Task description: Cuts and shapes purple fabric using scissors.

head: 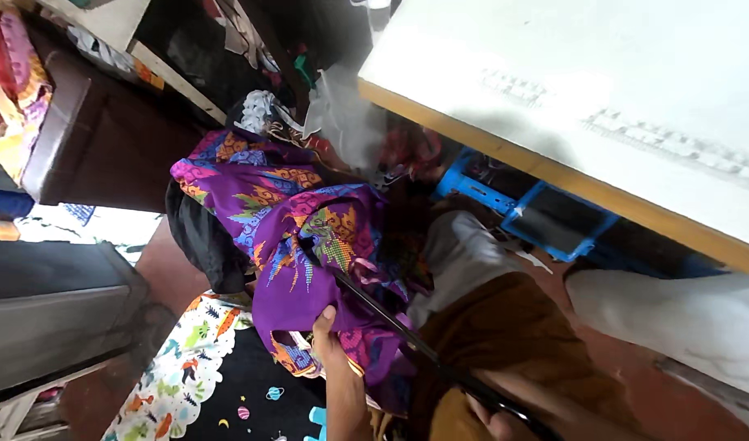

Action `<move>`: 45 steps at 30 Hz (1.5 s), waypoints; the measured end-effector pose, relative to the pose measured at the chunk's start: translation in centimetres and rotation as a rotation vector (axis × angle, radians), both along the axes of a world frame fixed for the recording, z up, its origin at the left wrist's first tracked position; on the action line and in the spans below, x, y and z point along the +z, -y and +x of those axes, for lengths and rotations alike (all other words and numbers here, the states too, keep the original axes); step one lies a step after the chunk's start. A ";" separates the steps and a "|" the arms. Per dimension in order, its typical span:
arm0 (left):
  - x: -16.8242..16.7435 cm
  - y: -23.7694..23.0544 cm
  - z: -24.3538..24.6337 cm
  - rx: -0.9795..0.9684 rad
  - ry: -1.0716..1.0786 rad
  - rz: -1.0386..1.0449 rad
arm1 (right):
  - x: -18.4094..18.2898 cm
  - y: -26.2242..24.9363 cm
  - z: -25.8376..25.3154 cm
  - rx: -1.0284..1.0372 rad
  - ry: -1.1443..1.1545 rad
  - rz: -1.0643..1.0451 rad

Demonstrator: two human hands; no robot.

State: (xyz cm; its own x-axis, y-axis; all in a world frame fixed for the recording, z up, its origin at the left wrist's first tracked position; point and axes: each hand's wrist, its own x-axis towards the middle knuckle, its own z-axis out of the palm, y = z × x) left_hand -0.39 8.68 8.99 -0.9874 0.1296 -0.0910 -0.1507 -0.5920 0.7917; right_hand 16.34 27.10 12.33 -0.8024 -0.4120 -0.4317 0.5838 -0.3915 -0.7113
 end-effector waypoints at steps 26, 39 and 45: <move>2.3 2.4 1.9 0.232 0.349 -0.167 | -0.1 -1.7 -1.2 0.197 -0.035 0.111; 0.6 3.9 -1.0 0.041 0.164 0.139 | -0.4 -1.8 -2.0 0.219 -0.052 0.160; 0.4 4.1 -0.6 0.050 0.173 0.141 | -0.3 -1.4 -2.6 0.234 -0.056 0.172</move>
State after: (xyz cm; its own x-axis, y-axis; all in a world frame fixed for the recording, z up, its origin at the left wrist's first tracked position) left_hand -1.02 4.62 9.36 -0.9643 0.1041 -0.2436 -0.2443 -0.7052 0.6656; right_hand 13.79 28.54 12.03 -0.7190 -0.5133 -0.4686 0.6016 -0.1221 -0.7894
